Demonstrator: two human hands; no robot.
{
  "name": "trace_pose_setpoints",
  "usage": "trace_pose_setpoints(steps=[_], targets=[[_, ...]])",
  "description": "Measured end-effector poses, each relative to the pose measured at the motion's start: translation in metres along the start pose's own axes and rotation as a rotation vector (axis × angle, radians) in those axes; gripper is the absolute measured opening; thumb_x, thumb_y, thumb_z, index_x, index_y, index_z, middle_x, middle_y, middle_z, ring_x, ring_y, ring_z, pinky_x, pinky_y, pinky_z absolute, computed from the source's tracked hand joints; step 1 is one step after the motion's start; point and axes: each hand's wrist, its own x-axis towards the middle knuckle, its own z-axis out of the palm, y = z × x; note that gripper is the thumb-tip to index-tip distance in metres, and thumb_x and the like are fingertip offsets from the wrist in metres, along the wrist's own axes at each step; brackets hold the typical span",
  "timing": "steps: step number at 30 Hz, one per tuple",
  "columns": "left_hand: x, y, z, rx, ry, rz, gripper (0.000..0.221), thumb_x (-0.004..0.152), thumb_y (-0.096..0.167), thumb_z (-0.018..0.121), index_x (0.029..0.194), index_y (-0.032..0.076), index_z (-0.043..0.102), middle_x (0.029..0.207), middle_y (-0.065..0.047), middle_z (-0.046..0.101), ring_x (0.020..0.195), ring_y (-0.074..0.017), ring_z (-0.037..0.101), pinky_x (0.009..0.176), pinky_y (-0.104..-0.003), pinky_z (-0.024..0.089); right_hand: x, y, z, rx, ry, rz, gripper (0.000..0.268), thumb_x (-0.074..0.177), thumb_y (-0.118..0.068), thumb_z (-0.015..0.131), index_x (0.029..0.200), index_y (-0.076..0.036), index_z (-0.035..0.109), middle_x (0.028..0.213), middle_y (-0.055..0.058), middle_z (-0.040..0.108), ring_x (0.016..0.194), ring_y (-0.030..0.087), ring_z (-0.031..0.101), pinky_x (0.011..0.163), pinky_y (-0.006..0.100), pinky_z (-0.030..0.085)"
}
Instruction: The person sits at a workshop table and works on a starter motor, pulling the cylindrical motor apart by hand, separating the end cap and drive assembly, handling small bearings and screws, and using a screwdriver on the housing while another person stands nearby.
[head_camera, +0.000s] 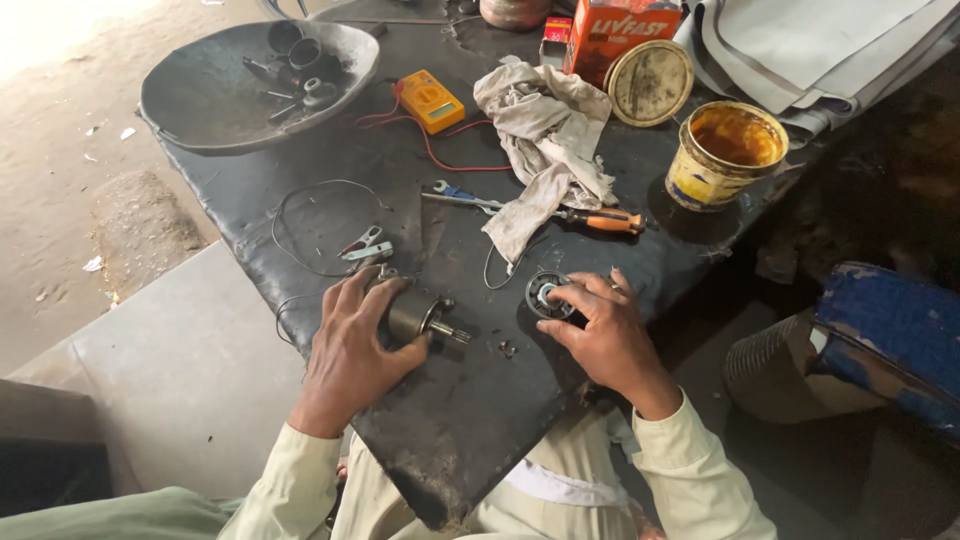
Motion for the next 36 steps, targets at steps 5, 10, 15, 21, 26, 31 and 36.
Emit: trace_pose_setpoints(steps=[5,10,15,21,26,31,36], targets=[[-0.004,-0.003,0.0,0.043,-0.019,0.026,0.072,0.067,0.031,0.085,0.131,0.006,0.065,0.144,-0.025,0.052,0.136,-0.0445,0.043,0.108,-0.052,0.04,-0.002,-0.005,-0.001,0.007,-0.06,0.059,0.038,0.075,-0.028,0.085,0.107,-0.012,0.073,0.121,0.012,0.069,0.119,0.032,0.062,0.116,0.06,0.028],[-0.007,-0.002,0.001,0.075,0.005,0.031,0.075,0.067,0.035,0.086,0.132,0.006,0.064,0.144,-0.026,0.051,0.137,-0.0444,0.043,0.11,-0.053,0.037,0.002,-0.009,-0.007,0.017,-0.071,0.037,0.041,0.076,-0.031,0.084,0.109,-0.009,0.072,0.124,0.013,0.067,0.121,0.033,0.06,0.115,0.062,0.027],[-0.009,-0.001,0.0,0.088,0.023,0.037,0.079,0.066,0.042,0.087,0.133,0.006,0.064,0.144,-0.027,0.051,0.137,-0.045,0.043,0.111,-0.054,0.036,0.004,-0.008,-0.007,0.027,-0.089,0.056,0.033,0.085,-0.033,0.078,0.107,-0.01,0.072,0.127,0.012,0.067,0.123,0.033,0.06,0.115,0.06,0.029],[-0.011,-0.001,0.003,0.107,0.036,0.035,0.082,0.067,0.046,0.088,0.134,0.006,0.064,0.143,-0.028,0.051,0.137,-0.0463,0.043,0.111,-0.055,0.035,0.006,0.01,0.002,0.138,-0.019,0.038,0.023,0.098,-0.028,0.068,0.105,-0.007,0.073,0.13,0.016,0.068,0.124,0.036,0.062,0.115,0.054,0.034],[-0.013,-0.002,0.004,0.105,0.064,0.036,0.08,0.068,0.046,0.087,0.134,0.006,0.063,0.145,-0.027,0.051,0.138,-0.0455,0.043,0.111,-0.054,0.036,0.011,0.008,-0.007,0.64,0.063,0.197,0.022,0.096,-0.016,0.07,0.107,0.003,0.069,0.124,0.02,0.07,0.113,0.023,0.063,0.098,0.031,0.047],[-0.014,-0.001,0.004,0.102,0.079,0.032,0.08,0.069,0.045,0.087,0.134,0.005,0.063,0.146,-0.026,0.05,0.137,-0.0458,0.043,0.11,-0.055,0.036,0.018,0.018,-0.008,0.523,0.182,0.402,0.015,0.098,-0.013,0.067,0.107,-0.001,0.071,0.091,0.013,0.072,0.081,0.016,0.064,0.075,0.03,0.05],[-0.016,-0.002,0.004,0.088,0.118,0.046,0.08,0.069,0.044,0.087,0.134,0.004,0.063,0.145,-0.025,0.052,0.137,-0.0456,0.044,0.11,-0.055,0.037,0.025,0.037,-0.006,-0.065,0.281,0.066,0.008,0.092,-0.01,0.072,0.095,-0.003,0.074,0.087,0.015,0.076,0.079,0.029,0.068,0.078,0.037,0.05]])
